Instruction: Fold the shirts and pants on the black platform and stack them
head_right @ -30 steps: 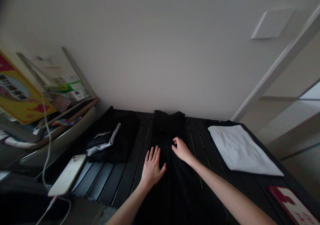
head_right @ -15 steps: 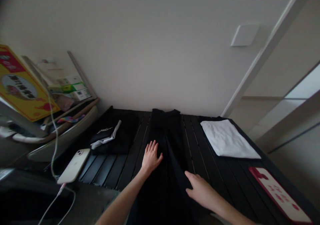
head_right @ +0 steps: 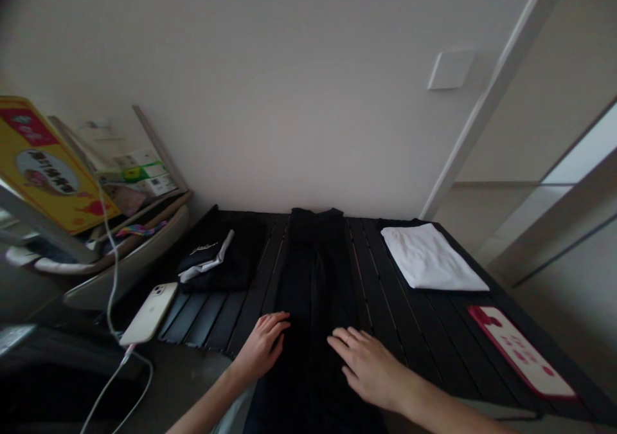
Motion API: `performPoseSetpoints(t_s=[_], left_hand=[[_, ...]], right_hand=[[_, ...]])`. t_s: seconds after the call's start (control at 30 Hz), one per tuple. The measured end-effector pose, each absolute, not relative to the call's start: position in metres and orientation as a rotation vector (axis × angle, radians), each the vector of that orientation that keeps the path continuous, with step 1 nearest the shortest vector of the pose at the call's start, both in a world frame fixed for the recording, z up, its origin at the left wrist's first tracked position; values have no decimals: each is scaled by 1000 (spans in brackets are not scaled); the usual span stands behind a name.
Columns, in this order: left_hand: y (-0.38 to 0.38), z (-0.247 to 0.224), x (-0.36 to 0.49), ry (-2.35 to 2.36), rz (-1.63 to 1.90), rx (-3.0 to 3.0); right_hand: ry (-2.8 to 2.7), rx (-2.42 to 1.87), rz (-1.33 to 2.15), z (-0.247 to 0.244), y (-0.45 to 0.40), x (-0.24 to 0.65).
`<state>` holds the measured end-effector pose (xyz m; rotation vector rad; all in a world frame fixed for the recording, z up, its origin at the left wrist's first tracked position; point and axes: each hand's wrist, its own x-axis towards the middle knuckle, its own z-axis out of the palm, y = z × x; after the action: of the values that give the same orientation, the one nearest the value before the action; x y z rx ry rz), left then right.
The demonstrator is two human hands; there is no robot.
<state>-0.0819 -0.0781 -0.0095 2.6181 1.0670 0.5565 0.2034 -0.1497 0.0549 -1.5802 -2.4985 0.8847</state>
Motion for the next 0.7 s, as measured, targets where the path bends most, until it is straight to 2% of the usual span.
performPoseSetpoints(t_s=[0.07,0.17,0.27,0.4,0.7], left_hand=[[-87,-4,-103,943,470,2682],[-97,3,-127,810,361,2764],[-110,2,-137,832,331,2786],[-128,-3,-132,949,451,2772],[-150,13,-121,983,796,2699]], right_hand=[[-2629,-1519,787,42,-144,221],[-2809,-1318,829,19,-149,239],[-2826,-1308,590,-5,-164,241],[-2725,-1356,243,-23,-186,233],[-2515,-1296,-161,-14,-207,224]])
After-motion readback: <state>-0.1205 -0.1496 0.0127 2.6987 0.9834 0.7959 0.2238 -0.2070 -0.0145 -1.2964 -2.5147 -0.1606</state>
